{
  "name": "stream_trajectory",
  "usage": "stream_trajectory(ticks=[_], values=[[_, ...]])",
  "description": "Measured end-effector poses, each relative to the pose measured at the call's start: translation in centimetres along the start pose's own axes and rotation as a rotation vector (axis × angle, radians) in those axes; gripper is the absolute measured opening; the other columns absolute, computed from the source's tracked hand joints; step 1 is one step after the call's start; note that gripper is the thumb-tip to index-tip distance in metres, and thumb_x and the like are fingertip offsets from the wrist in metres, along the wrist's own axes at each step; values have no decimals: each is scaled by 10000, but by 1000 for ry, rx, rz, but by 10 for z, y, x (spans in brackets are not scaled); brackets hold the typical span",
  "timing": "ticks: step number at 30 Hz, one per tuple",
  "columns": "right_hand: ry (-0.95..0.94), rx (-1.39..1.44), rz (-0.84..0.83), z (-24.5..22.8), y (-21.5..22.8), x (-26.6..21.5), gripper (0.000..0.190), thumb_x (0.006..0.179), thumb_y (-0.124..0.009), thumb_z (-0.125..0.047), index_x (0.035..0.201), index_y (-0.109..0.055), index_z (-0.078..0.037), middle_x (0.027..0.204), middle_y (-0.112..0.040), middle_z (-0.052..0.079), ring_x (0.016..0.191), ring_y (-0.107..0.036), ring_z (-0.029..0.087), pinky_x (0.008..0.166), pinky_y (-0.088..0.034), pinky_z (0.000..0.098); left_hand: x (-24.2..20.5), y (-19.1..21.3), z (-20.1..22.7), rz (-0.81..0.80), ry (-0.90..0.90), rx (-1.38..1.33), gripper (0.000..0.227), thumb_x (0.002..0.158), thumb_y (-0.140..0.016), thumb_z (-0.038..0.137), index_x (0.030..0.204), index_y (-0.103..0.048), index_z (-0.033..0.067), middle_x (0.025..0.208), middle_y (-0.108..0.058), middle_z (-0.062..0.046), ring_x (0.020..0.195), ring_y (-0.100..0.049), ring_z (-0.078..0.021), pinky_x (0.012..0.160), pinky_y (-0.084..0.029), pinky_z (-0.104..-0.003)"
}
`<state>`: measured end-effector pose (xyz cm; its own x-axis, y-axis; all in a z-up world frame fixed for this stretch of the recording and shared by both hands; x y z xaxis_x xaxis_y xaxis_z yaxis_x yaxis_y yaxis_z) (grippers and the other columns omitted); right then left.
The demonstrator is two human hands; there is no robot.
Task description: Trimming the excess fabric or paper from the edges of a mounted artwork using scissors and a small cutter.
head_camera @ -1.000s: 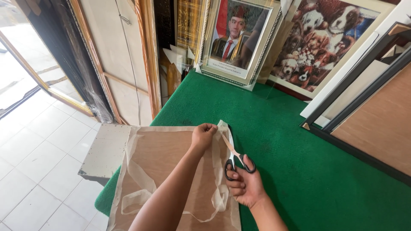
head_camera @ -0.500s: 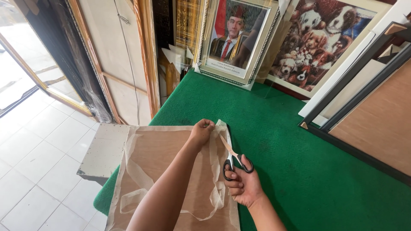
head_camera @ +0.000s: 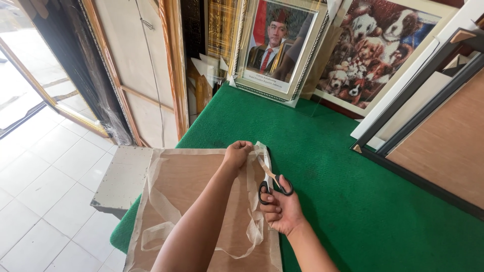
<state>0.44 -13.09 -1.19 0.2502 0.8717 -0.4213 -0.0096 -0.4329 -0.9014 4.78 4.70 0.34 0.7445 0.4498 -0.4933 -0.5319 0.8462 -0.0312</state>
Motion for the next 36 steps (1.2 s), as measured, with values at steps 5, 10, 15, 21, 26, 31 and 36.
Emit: stream_trajectory(ticks=[5,10,15,21,26,31,36], values=[[29,-18,49,-4,4,3,474,775,-520,-561,872,-485,-99,598,-355,-48,401,-210,30,297,-120,135,7,-2,-6,-14,-20,-31,69,817,-590,195,765,-585,151,665,-565,9,557,-504,-115,519,-422,-250],[56,-70,65,-14,-1,16,479,787,-500,-564,865,-495,-91,602,-348,-43,403,-191,36,301,-104,138,11,-1,-9,-40,-30,-34,71,807,-607,204,772,-586,146,679,-571,14,577,-513,-107,517,-423,-242],[105,-62,93,-20,3,28,492,763,-553,-566,880,-515,-90,605,-343,-49,395,-252,23,283,-170,104,18,0,-21,-24,-66,49,114,776,-601,257,852,-643,183,727,-631,16,660,-528,-122,642,-380,-226],[118,-39,107,-20,10,32,382,806,-574,-484,847,-516,-109,562,-336,-80,354,-219,4,261,-157,89,31,1,-30,2,-49,104,106,759,-608,290,813,-659,214,677,-630,28,649,-548,-125,641,-393,-216],[126,-60,104,-24,-7,34,439,799,-546,-543,845,-519,-107,578,-348,-77,371,-245,-5,269,-164,79,37,1,-33,-4,-57,155,121,754,-619,325,810,-664,227,703,-638,29,682,-554,-131,657,-396,-226],[142,-51,123,-30,-4,42,353,827,-559,-466,820,-521,-115,565,-336,-95,356,-211,-12,257,-153,75,37,-2,-31,-13,-41,144,116,750,-618,328,808,-666,241,688,-629,36,656,-544,-127,630,-398,-222],[173,-136,175,-31,-14,38,340,825,-573,-452,825,-520,-117,583,-361,-84,363,-226,-17,261,-160,64,44,1,-37,-26,-44,73,109,759,-605,281,819,-653,204,680,-616,6,630,-547,-132,607,-415,-225]])
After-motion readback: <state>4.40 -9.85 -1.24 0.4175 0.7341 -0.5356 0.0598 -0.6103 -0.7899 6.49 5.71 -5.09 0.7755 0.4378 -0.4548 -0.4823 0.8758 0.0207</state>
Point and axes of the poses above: each hand's wrist, its own x-axis towards the middle knuckle, its own y-axis out of the back of the hand, z = x × y, the point moved 3 cm from there along x, towards the middle knuckle
